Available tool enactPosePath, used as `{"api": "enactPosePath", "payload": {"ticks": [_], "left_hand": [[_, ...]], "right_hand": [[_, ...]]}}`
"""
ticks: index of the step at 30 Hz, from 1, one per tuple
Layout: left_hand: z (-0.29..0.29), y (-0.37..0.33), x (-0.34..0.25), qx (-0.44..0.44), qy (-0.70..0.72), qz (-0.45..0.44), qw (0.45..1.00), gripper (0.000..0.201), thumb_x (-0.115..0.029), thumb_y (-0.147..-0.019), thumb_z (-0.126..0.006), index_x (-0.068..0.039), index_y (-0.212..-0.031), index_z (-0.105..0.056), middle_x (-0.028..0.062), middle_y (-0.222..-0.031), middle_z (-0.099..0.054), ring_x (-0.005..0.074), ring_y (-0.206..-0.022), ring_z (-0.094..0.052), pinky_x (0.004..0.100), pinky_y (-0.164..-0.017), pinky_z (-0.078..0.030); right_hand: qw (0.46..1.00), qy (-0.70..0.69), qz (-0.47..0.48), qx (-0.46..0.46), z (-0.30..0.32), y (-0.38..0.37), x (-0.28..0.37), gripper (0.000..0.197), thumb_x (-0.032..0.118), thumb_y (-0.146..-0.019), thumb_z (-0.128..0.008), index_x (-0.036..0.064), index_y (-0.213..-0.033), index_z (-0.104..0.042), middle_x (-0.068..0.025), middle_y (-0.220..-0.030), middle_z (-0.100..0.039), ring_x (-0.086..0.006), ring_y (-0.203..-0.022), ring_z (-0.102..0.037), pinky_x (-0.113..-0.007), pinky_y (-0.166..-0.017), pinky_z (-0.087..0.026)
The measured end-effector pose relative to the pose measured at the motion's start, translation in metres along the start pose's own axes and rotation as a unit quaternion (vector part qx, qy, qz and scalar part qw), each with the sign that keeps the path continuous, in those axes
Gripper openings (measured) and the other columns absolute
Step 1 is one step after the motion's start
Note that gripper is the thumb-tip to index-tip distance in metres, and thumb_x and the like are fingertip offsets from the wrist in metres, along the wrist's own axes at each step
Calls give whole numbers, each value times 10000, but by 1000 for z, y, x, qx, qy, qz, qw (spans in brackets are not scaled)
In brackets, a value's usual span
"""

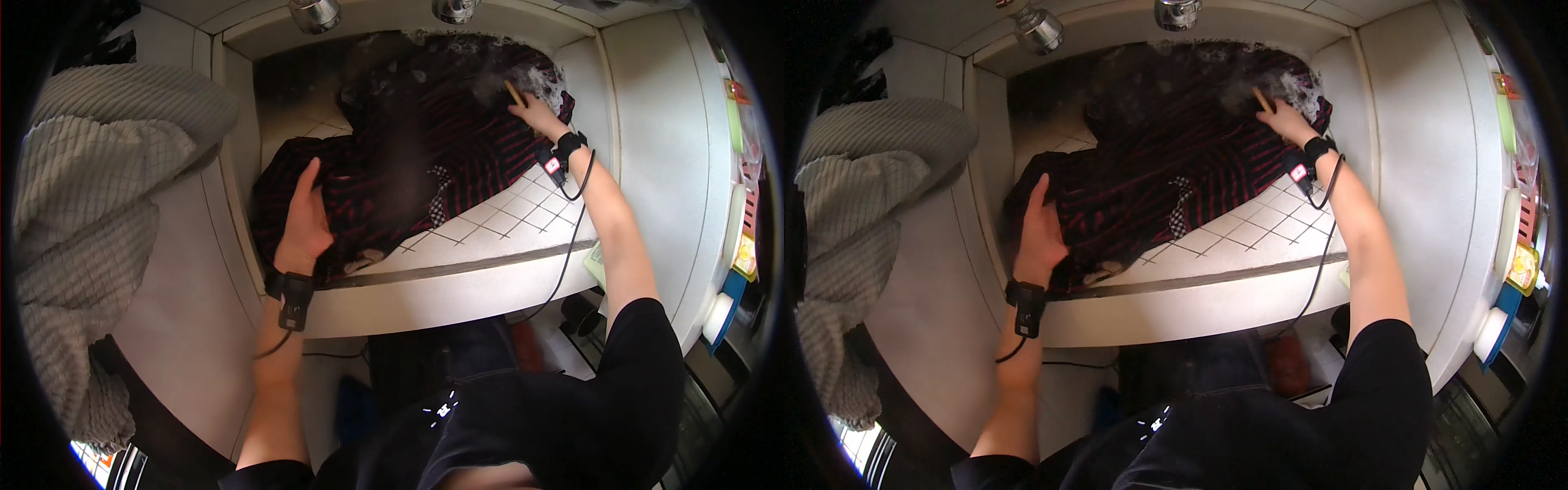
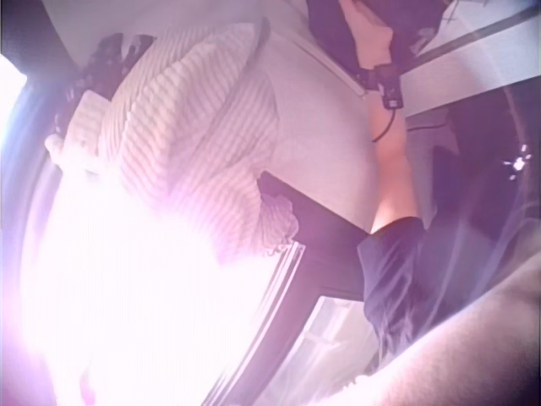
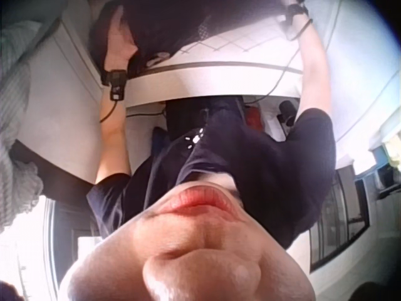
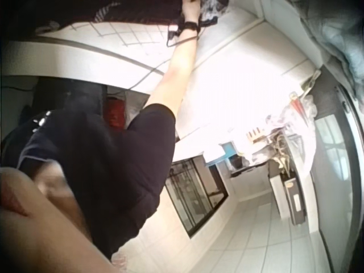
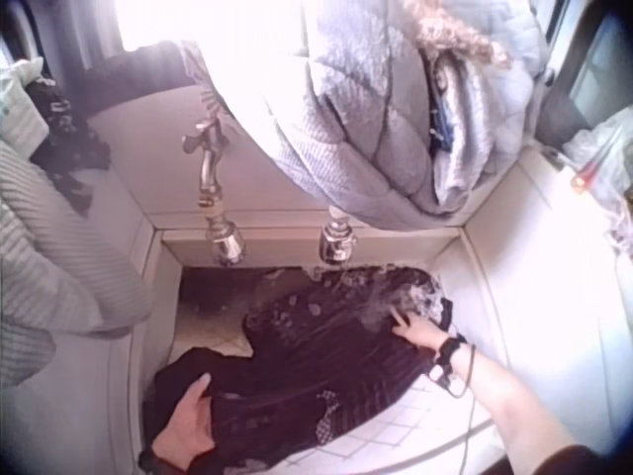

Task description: The person washes a striped garment in a sink by hand and using a brush, scrubbing the fabric with soapy water.

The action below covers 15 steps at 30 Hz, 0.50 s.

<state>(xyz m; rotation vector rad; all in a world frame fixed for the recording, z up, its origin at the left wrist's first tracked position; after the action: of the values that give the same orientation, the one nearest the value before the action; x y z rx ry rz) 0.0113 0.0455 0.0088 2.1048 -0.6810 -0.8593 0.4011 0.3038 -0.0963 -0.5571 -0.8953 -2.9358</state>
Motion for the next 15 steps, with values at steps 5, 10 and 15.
{"api": "enactPosePath", "payload": {"ticks": [5, 10, 15], "left_hand": [[-22, 0, -50, 25, -423, -74, 903, 355, -213, -832, -715, -11, -1121, -680, 67, -1052, -670, 147, -962, -621, 283, -868, -470], [49, 16, -84, -141, 243, -260, 924, 465, -297, -1020, -375, -18, -1362, -523, 129, -1366, -563, 263, -1263, -518, 400, -1109, -368], [90, 28, -57, -274, 148, -317, 896, 536, -355, -1015, -347, -53, -1447, -441, 119, -1495, -438, 268, -1372, -405, 414, -1175, -260]], "right_hand": [[994, 106, -8, -23, -23, 15, -6, 870, 428, -880, -618, -8, -1514, -209, -334, -1387, -461, -438, -1232, -528, -454, -1038, -428], [994, 101, 2, -35, -22, 16, -4, 860, 430, -890, -606, -2, -1517, -208, -343, -1394, -442, -442, -1231, -526, -459, -1039, -427], [994, 106, 9, -38, -20, 21, 1, 838, 438, -895, -596, 43, -1525, -211, -295, -1405, -460, -432, -1231, -529, -455, -1017, -448]]}}
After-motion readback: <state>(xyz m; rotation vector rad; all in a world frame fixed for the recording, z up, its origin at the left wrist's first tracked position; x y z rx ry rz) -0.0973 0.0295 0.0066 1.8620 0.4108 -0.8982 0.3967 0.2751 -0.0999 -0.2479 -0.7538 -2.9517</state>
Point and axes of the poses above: each hand's wrist, its own y-axis away from the middle knuckle, its own z-axis out of the back of the hand, x = y × z, the point moved 9 cm from there along -y, towards the middle knuckle
